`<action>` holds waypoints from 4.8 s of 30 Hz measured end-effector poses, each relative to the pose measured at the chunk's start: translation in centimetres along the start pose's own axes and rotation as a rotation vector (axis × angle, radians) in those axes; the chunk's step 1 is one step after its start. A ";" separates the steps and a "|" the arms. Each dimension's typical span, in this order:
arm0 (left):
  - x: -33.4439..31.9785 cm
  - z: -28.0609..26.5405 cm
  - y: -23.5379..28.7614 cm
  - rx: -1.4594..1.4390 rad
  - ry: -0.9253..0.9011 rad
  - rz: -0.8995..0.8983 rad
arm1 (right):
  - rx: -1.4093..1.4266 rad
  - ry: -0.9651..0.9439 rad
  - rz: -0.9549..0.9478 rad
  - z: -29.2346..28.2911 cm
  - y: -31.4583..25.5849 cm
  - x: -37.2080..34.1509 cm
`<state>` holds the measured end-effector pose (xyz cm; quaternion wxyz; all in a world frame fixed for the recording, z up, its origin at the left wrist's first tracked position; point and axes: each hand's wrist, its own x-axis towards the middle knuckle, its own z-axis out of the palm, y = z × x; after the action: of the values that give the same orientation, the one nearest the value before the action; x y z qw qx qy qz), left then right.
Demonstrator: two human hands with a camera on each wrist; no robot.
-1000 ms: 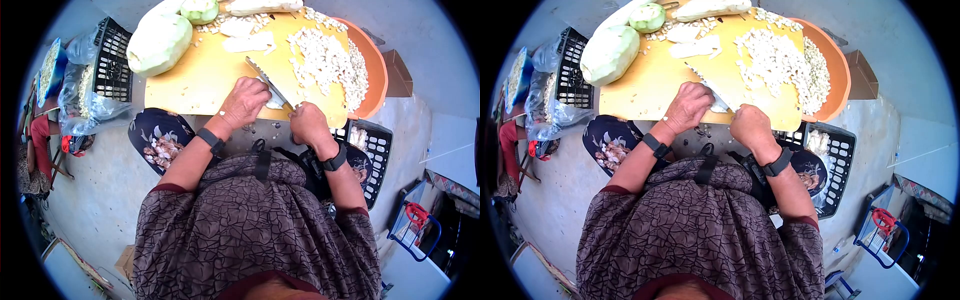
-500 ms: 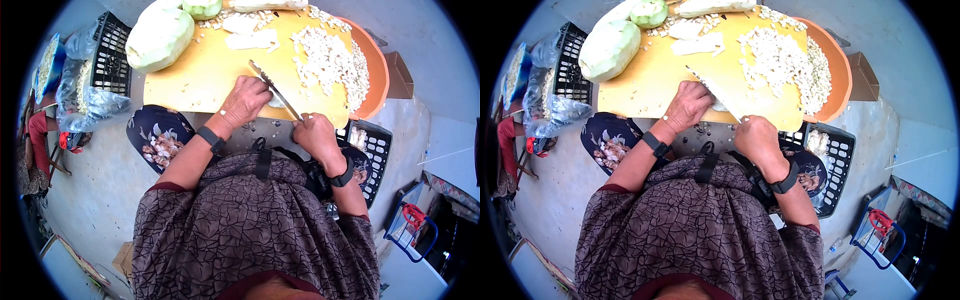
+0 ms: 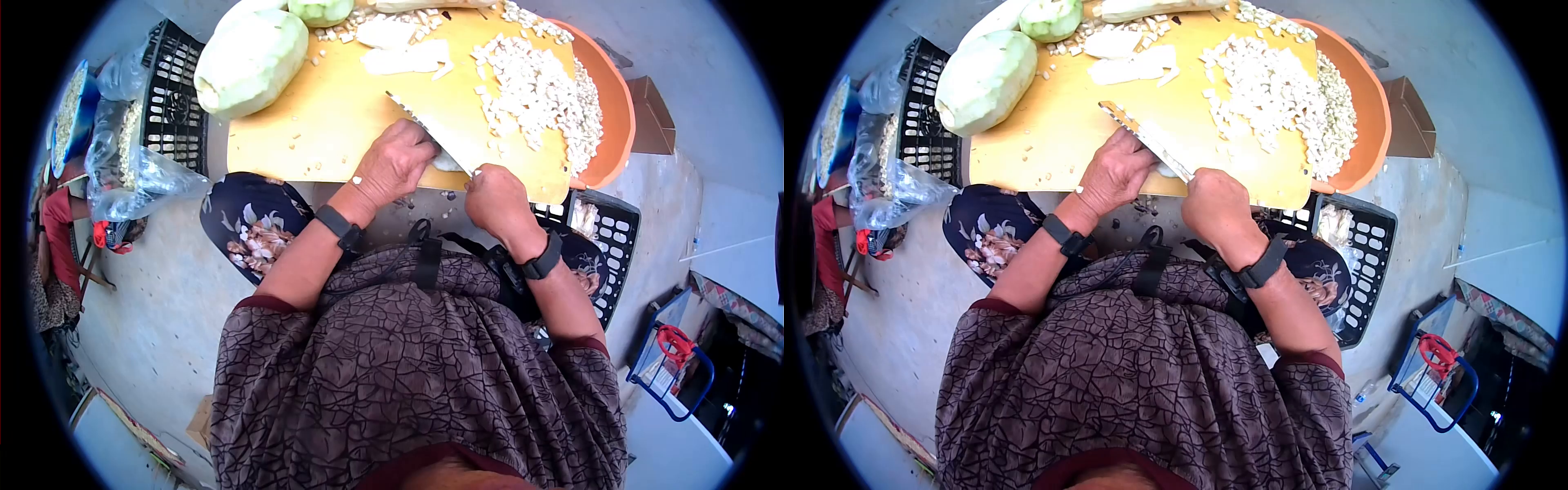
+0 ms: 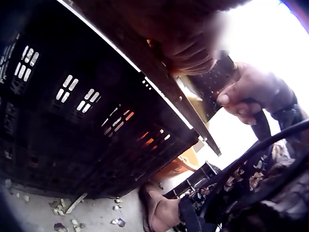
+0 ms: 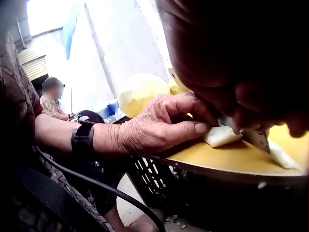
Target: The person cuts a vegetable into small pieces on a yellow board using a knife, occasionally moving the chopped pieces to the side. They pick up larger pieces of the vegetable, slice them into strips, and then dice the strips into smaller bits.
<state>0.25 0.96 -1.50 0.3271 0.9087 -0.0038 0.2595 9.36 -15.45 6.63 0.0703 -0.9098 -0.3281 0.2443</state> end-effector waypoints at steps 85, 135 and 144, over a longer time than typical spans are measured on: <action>-0.9 -0.3 -0.5 0.093 0.067 0.094 | 0.342 0.066 -0.001 0.3 -1.7 1.3; 3.5 -2.7 0.6 0.211 -0.421 0.184 | 0.109 0.489 -0.079 1.0 6.0 -4.7; 3.6 -1.9 -0.3 0.206 -0.421 0.247 | 0.226 0.385 0.020 1.3 6.1 -4.2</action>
<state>2.54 2.91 1.27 0.1905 0.9638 -0.1562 0.1016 9.38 -22.89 5.39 0.2306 -0.9292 -0.2702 0.1022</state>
